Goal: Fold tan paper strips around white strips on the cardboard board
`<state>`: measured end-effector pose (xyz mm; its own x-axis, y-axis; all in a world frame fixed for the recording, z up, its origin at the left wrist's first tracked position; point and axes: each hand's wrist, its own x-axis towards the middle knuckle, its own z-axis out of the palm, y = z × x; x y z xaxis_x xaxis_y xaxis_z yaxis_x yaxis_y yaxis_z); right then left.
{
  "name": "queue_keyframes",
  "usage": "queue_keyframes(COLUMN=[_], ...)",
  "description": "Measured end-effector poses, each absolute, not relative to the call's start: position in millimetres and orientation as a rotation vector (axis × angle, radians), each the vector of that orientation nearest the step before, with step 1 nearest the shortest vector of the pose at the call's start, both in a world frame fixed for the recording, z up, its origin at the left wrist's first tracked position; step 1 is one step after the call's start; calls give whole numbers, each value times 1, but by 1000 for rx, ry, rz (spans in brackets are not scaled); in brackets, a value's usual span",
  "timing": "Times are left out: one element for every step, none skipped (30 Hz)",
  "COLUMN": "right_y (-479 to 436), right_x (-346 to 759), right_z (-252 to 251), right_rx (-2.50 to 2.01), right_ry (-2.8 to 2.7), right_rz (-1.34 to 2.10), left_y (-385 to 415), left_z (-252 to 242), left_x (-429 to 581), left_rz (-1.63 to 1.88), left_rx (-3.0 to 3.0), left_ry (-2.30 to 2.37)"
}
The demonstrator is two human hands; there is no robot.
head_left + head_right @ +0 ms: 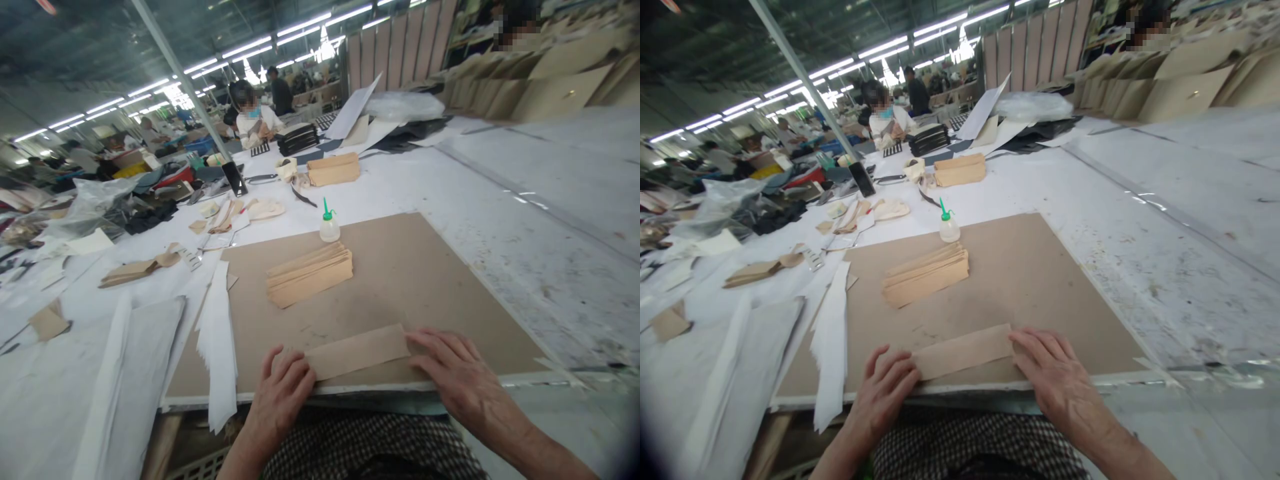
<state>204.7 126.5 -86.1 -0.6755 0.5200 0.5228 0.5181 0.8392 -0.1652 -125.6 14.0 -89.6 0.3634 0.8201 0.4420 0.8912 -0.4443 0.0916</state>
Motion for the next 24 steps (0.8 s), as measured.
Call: queue_keyframes(right_y=[120, 114, 109, 104, 100, 97, 95, 95, 95, 96, 97, 99, 100, 101, 102, 103, 104, 105, 106, 108, 110, 111, 113, 115], right_x=[201, 194, 184, 173, 161, 149, 138, 128, 120, 114, 110, 107, 106, 106, 106, 106, 107, 108, 109, 110, 111, 113, 115, 117], right_z=[-85, -84, -83, -84, -85, -88, -92, -97, -102, -106, -110, -113, -114, -114, -114, -112, -111, -110, -110, -111, -112, -115, -117, -118], right_rx=[-788, -792, -771, -737, -696, -657, -624, -601, -585, -572, -563, -552, -542, -533, -523, -515, -504, -492, -482, -472, -463, -466, -482, -500], right_ry=[-2413, -2393, -2387, -2398, -2419, -2444, -2463, -2483, -2499, -2514, -2527, -2539, -2549, -2556, -2558, -2555, -2546, -2531, -2515, -2501, -2492, -2495, -2505, -2523], right_rz=[19, 41, 64, 85, 95, 90, 70, 44, 16, -10, -37, -62, -84, -102, -115, -123, -127, -127, -121, -109, -90, -66, -39, -11], left_y=[12, 11, 10, 10, 11, 11, 11, 11, 10, 9, 5, 1, -6, -14, -22, -31, -39, -46, -51, -55, -56, -56, -55, -53], left_z=[-93, -94, -94, -92, -89, -86, -82, -79, -77, -76, -75, -74, -73, -71, -69, -67, -64, -61, -58, -56, -54, -53, -52, -52], left_x=[-126, -125, -125, -125, -124, -124, -124, -125, -128, -132, -137, -144, -152, -161, -171, -182, -193, -204, -215, -224, -231, -237, -242, -245], left_rz=[-660, -656, -648, -636, -612, -574, -537, -501, -495, -515, -555, -609, -652, -677, -688, -688, -685, -673, -650, -621, -589, -557, -530, -508], left_rx=[-2450, -2445, -2439, -2433, -2435, -2447, -2462, -2479, -2479, -2456, -2408, -2332, -2244, -2150, -2058, -1976, -1903, -1845, -1811, -1795, -1799, -1813, -1833, -1852], left_ry=[-1564, -1577, -1589, -1601, -1621, -1651, -1686, -1731, -1786, -1855, -1926, -1997, -2071, -2144, -2214, -2276, -2338, -2396, -2447, -2490, -2527, -2554, -2574, -2587])
